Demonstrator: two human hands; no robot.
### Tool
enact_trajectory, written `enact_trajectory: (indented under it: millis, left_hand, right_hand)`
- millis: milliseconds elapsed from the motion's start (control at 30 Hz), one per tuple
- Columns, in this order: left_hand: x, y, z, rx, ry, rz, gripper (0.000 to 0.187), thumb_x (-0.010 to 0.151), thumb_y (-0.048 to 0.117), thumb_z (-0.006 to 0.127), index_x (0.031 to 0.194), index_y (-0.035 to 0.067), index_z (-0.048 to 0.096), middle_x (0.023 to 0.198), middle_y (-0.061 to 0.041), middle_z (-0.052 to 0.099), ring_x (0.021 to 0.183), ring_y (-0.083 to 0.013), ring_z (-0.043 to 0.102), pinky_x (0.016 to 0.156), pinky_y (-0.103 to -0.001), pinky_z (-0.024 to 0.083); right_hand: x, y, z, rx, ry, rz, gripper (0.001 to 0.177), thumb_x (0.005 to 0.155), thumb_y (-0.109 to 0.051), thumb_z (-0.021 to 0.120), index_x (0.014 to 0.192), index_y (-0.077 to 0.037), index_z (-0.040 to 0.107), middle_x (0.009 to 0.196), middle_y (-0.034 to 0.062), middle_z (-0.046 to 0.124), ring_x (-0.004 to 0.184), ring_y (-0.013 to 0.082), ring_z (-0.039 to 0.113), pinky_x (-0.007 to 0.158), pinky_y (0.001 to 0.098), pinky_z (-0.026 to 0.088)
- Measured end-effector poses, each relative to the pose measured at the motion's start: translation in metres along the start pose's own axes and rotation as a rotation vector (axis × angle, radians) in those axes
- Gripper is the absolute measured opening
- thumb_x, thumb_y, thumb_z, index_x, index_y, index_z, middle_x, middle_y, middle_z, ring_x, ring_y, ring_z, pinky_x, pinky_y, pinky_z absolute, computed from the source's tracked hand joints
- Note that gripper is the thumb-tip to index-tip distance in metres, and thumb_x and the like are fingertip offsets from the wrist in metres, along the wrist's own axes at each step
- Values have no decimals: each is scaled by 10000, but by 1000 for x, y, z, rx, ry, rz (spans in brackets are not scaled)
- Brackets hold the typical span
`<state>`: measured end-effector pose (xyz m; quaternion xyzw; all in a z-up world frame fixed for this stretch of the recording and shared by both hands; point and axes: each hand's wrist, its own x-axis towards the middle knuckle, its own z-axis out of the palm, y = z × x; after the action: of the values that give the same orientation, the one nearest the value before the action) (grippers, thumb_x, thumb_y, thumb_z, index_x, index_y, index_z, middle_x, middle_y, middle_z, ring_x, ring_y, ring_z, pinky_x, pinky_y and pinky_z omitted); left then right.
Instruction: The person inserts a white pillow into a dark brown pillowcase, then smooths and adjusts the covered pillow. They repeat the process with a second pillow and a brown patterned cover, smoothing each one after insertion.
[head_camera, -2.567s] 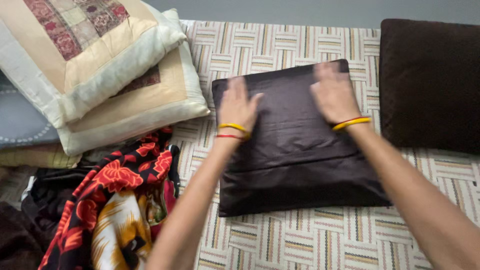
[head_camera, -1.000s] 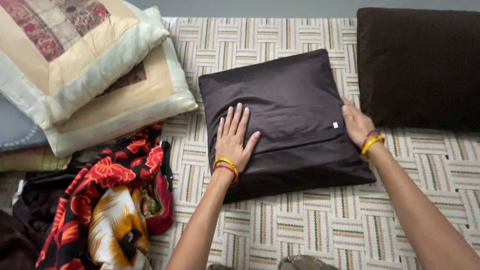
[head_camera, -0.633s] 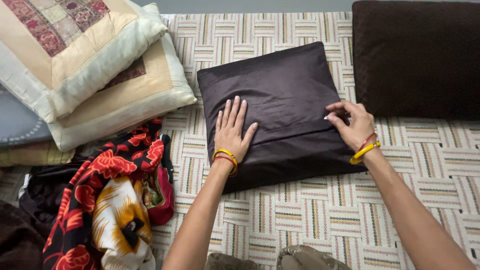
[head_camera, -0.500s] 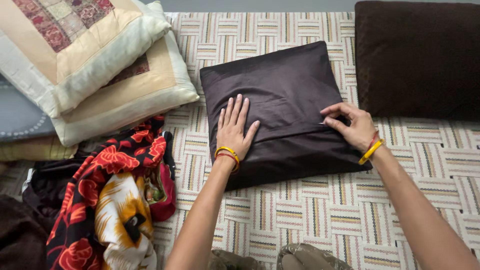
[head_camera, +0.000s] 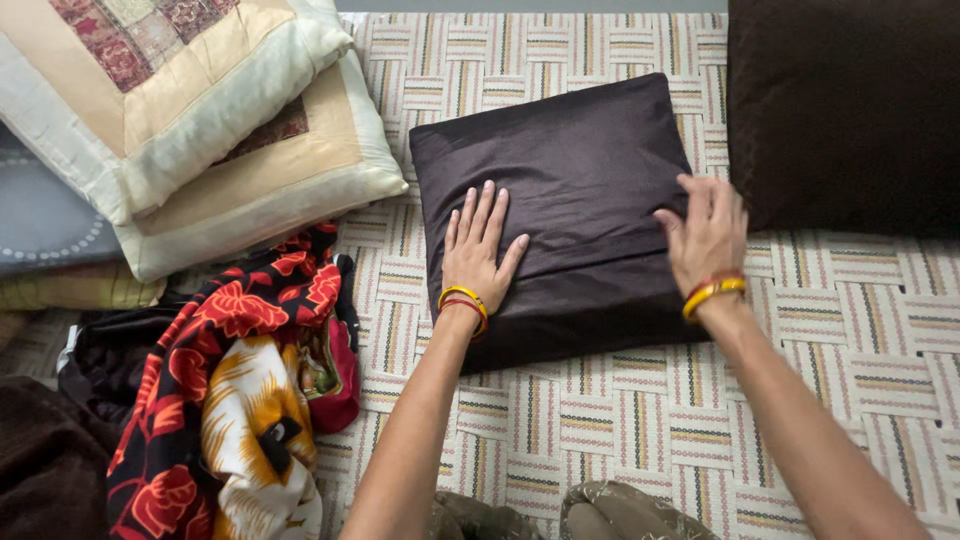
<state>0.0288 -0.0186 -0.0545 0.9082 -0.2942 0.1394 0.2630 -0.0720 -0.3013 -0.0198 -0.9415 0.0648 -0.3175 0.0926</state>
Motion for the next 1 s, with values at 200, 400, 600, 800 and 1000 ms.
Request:
enact_trajectory:
  millis: [200, 400, 600, 800, 1000]
  left_hand:
    - [-1, -1, 1, -3, 17, 24, 687, 1046, 495, 489, 1620, 149, 340, 1708, -69, 265, 1589, -267, 203, 1285, -456, 157]
    - [-5, 0, -1, -62, 39, 8, 630, 1048, 442, 507, 1598, 157, 394, 1695, -47, 320, 1591, -244, 236, 1299, -444, 171]
    - [-2, 18, -13, -43, 72, -71, 624, 1044, 400, 495, 1575, 87, 399, 1668, -95, 344, 1569, -258, 248, 1282, -457, 169]
    - [-35, 117, 14, -144, 202, -53, 615, 1069, 307, 476, 1596, 6, 379, 1697, -147, 342, 1613, -281, 270, 1335, -460, 178]
    - [-52, 74, 3, -58, 130, 69, 637, 1045, 334, 494, 1586, 23, 363, 1667, -155, 339, 1577, -286, 274, 1307, -481, 186]
  right_hand:
    - [-54, -57, -8, 94, -195, -330, 640, 1046, -421, 445, 1565, -48, 413, 1638, 160, 410, 1541, 310, 342, 1268, 516, 241]
    - [-60, 45, 10, 126, -280, 266, 755, 1081, -548, 93, 1629, -71, 295, 1655, 131, 316, 1526, 278, 289, 1264, 508, 119]
    - [-50, 70, 11, 67, -430, 389, 703, 1062, -526, 75, 1621, -168, 309, 1649, 66, 332, 1516, 227, 311, 1298, 497, 104]
    - [-66, -62, 7, 70, 8, -49, 576, 1140, -324, 364, 1626, -16, 368, 1704, 180, 315, 1601, 339, 254, 1297, 598, 145]
    - [-56, -64, 6, 12, -78, -36, 517, 1060, -267, 425, 1562, -163, 488, 1648, 86, 428, 1555, 291, 332, 1282, 551, 177]
